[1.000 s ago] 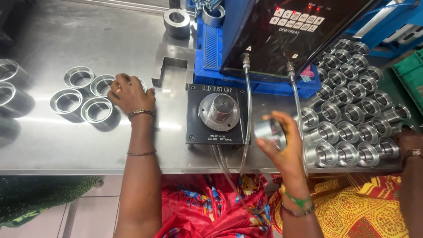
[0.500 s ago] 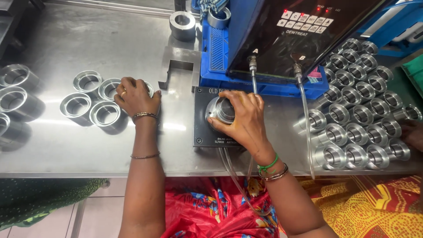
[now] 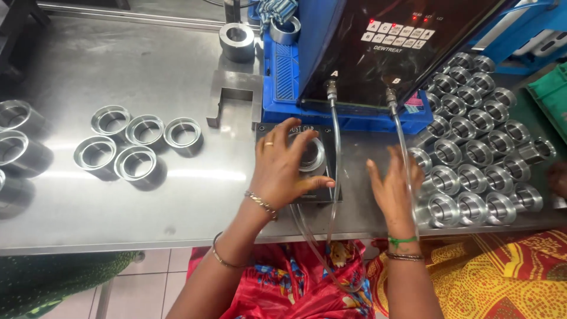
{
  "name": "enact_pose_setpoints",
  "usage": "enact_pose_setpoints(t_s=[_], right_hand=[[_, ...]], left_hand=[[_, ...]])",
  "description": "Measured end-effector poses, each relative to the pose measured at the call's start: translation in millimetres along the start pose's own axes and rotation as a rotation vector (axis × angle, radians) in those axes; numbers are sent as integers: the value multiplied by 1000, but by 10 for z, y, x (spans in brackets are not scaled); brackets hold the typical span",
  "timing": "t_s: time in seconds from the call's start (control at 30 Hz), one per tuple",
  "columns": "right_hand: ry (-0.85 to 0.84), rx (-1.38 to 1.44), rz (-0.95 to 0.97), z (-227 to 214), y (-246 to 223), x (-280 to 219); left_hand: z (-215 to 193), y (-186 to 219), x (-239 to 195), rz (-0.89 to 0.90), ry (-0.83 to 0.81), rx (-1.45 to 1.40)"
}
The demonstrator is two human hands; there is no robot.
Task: Placing metal rings into a jig for quality testing or assembly on a fabrication floor.
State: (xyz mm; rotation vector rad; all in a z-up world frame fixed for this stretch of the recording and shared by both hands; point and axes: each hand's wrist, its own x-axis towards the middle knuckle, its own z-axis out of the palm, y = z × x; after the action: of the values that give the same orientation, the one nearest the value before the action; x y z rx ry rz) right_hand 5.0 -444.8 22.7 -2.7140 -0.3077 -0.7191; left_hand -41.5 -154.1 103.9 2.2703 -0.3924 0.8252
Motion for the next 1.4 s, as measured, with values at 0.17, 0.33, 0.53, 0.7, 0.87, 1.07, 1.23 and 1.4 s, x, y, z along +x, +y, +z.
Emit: enact_pose_setpoints(t_s=[0.17,0.33,0.53,0.7,0.87,1.07,1.23,1.4], right_hand=[[-19,-284,89,145,456,-356],[-95,-252,178,-73,126,-351],[-115,-145,250,-51,173,-368],[-105,80,257,-98,167,-321],[-145,63,297,-137,127,-311],[-167,63,310,-115,123,-290],[-177,78,310,-130,145,-311],[-153,86,264,-102,163,-321]], left_hand=[[-64,-123,151,-70,-147,93],[-275,-478,117,-21,-211,105],[-420,-558,58,-250,-299,255],[-232,-206,101,-8,-283,122],[-1,-159,108,-70,-207,61],[-203,-16,287,-15,-17,-16],[-426,-430,335,18,139,-40],[-402,-1359,-90,-342,187,215]])
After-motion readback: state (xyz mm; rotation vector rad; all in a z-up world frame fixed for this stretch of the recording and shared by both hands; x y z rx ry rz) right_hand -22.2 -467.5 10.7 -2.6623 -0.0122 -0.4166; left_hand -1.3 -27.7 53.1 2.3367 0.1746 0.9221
